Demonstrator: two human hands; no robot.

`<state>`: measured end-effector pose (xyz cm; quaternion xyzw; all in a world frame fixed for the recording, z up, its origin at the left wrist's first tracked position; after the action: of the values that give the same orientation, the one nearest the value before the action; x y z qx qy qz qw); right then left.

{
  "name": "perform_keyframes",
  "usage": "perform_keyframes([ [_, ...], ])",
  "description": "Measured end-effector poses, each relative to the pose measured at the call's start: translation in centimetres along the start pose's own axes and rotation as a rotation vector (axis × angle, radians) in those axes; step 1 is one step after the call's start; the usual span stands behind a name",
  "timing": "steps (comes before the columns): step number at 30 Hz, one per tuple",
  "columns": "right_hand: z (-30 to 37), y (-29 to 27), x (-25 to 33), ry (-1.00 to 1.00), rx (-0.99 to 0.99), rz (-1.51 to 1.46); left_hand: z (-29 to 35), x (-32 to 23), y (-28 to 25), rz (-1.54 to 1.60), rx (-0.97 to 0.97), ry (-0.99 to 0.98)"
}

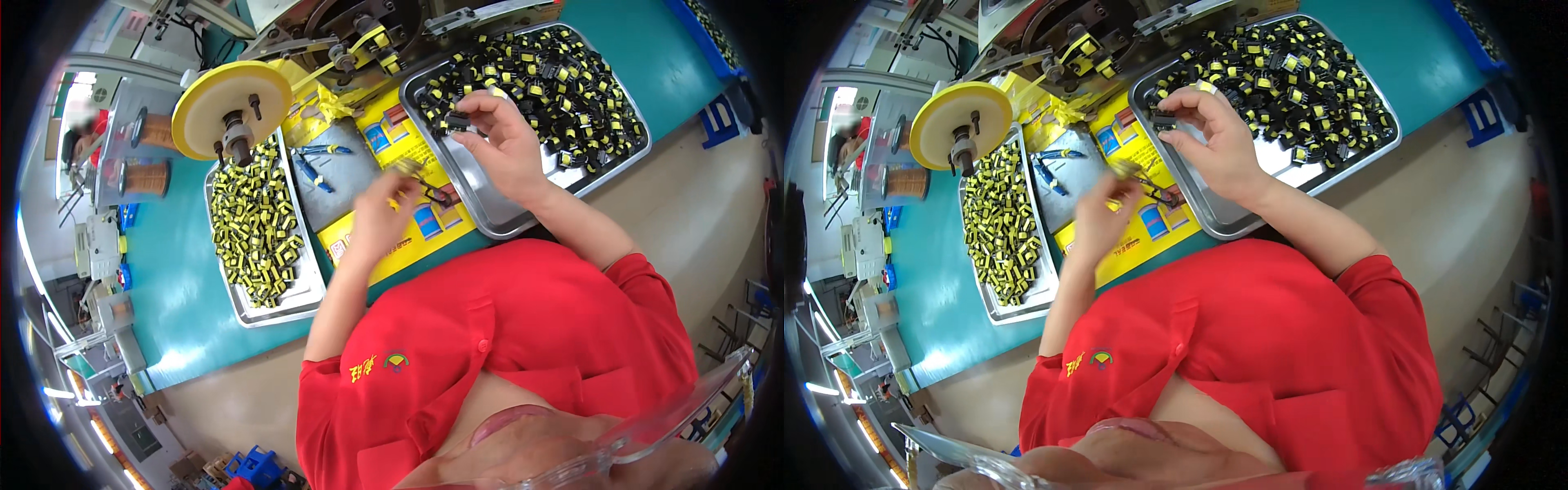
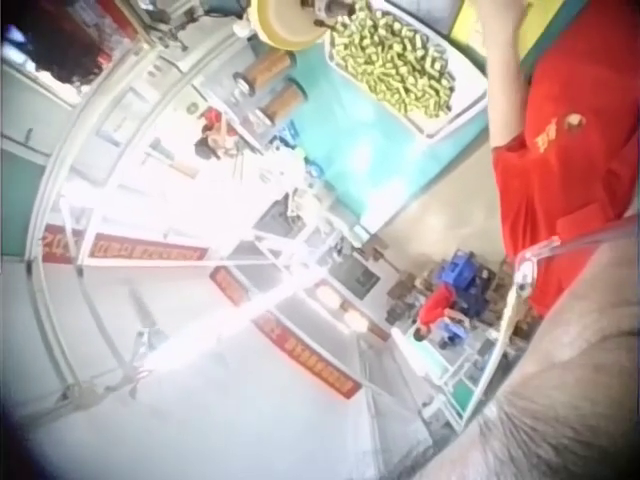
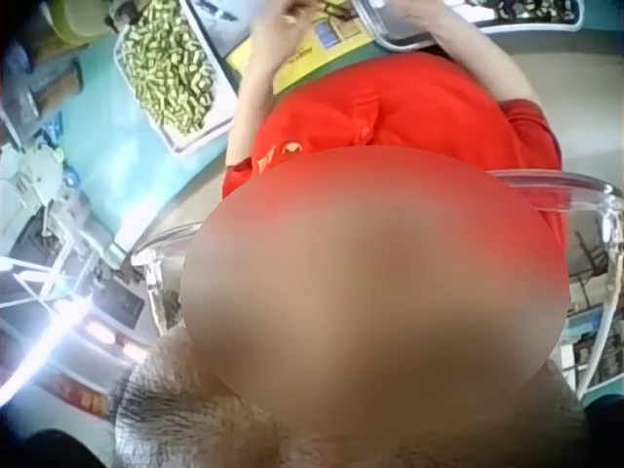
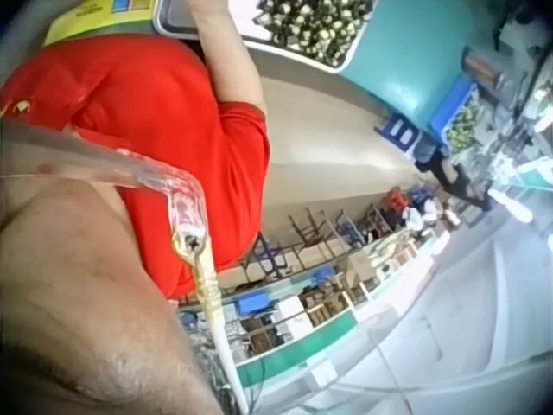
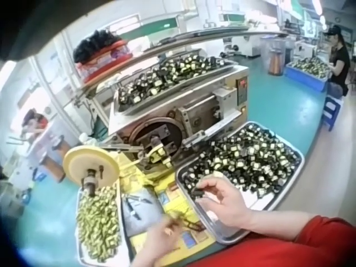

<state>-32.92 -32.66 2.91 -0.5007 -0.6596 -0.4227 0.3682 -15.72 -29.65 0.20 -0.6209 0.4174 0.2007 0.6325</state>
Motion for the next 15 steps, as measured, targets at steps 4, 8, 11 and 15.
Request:
perform_keyframes([
  [4, -0.2, -0.5, 0.6, -0.086, 0.014, 0.149, -4.1, 3.9, -7.7, -0.178, -0.337, -0.179],
  [8, -0.3, -0.8, 0.3, -0.038, 0.012, 0.232, -7.2, 6.5, -11.6, -0.423, -0.49, -0.266],
  [11, -0.3, -0.8, -0.2, 0.022, 0.014, 0.276, -9.1, 8.6, -11.9, -0.44, -0.501, -0.243],
  [15, -0.3, -1.0, -0.3, 0.028, 0.011, 0.363, -11.2, 10.7, -10.1, -0.059, -0.493, -0.262],
])
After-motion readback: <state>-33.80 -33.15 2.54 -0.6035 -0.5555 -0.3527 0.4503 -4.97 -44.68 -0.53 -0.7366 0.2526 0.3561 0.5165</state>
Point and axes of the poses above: each hand's wrist, its own z-axis away from the middle knuckle, its own y-axis out of the palm, x = y × z, the point moved 9 cm from there along -z, towards the middle knuckle, and after that the axes turned 1 degree about -z, right-handed, at the moved point
